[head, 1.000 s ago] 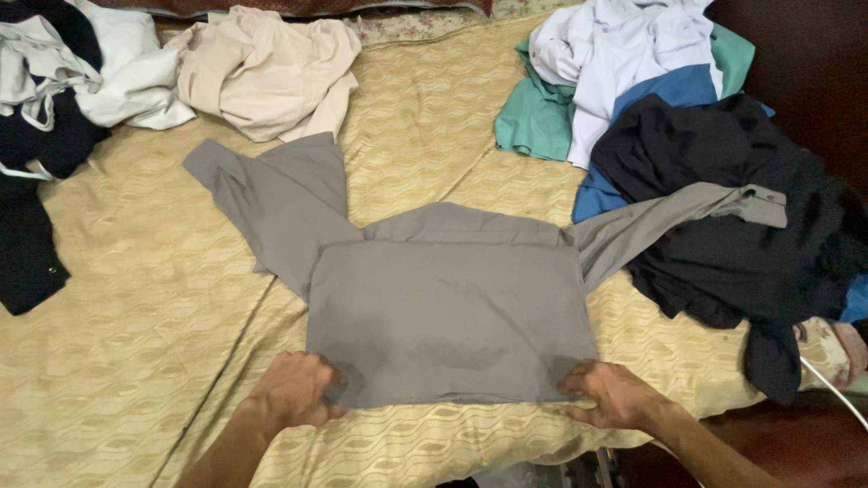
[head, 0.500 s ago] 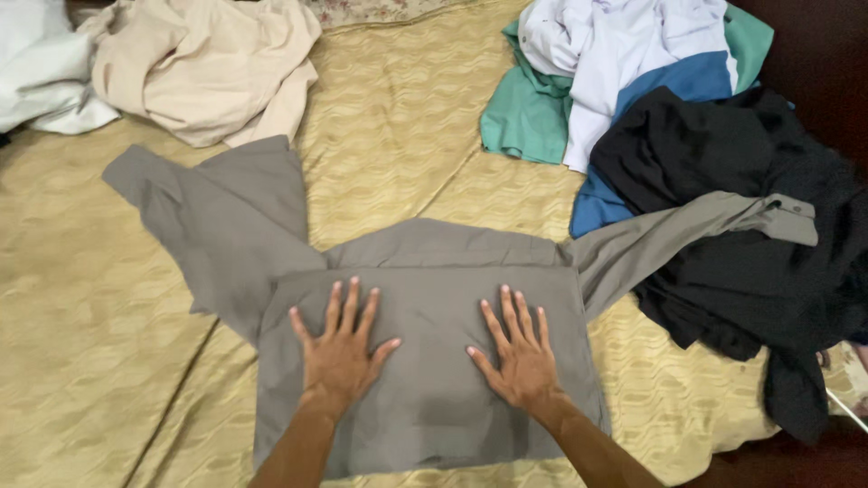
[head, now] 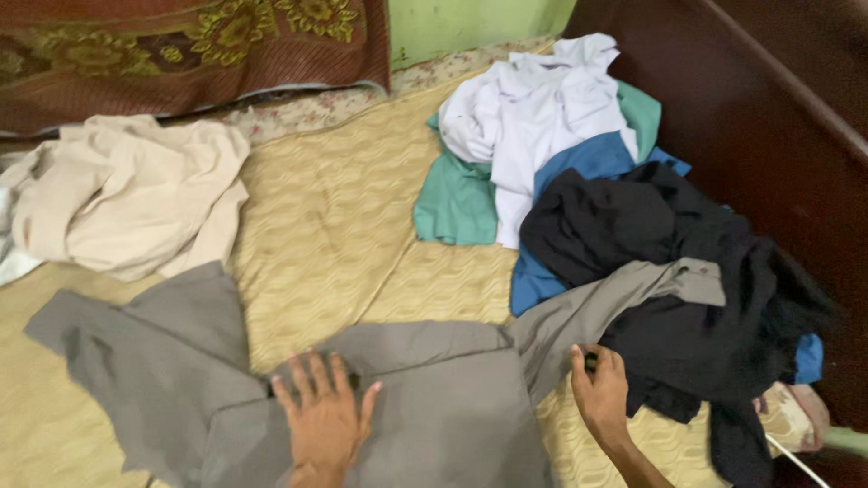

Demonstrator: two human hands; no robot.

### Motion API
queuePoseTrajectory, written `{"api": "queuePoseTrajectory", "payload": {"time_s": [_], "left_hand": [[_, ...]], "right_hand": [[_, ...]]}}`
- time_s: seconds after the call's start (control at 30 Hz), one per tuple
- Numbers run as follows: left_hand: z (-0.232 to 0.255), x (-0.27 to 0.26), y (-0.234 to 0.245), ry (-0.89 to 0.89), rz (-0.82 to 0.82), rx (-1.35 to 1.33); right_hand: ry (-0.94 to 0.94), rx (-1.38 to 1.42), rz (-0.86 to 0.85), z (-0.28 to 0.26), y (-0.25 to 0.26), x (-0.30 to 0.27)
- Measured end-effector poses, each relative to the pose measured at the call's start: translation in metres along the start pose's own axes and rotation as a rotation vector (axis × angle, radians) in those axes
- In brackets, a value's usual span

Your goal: The person folds a shirt and a pair of shorts by hand on a bed, smoothing the fabric and aligning the edges.

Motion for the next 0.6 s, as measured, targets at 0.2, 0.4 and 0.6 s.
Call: {"api": "queuePoseTrajectory", "payload": {"time_s": [0.2, 0.4, 0.6], "left_hand": [[0.153, 0.038, 0.09, -0.435, 0.365, -0.333], [0.244, 0.052, 0.127, -0.532, 0.086, -0.961], [0.292, 0.049, 0.164, -0.753, -0.059, -1.005]], "right_hand": [[-0.602, 0.358, 0.088, 0.013, 0.02, 0.058], [-0.217, 0.344, 0.399, -0.011, 0.042, 0.039], [-0.022, 0.134, 0.019, -0.07, 0.005, -0.023]]}}
Point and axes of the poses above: each hand's wrist, its own x-axis towards the middle knuckle, its own y-axis out of the back of the hand, z = x × y, the point moved 8 cm from there along x, towards the middle knuckle, and after that the axes turned 12 degrees about -z, right-handed, at the moved point
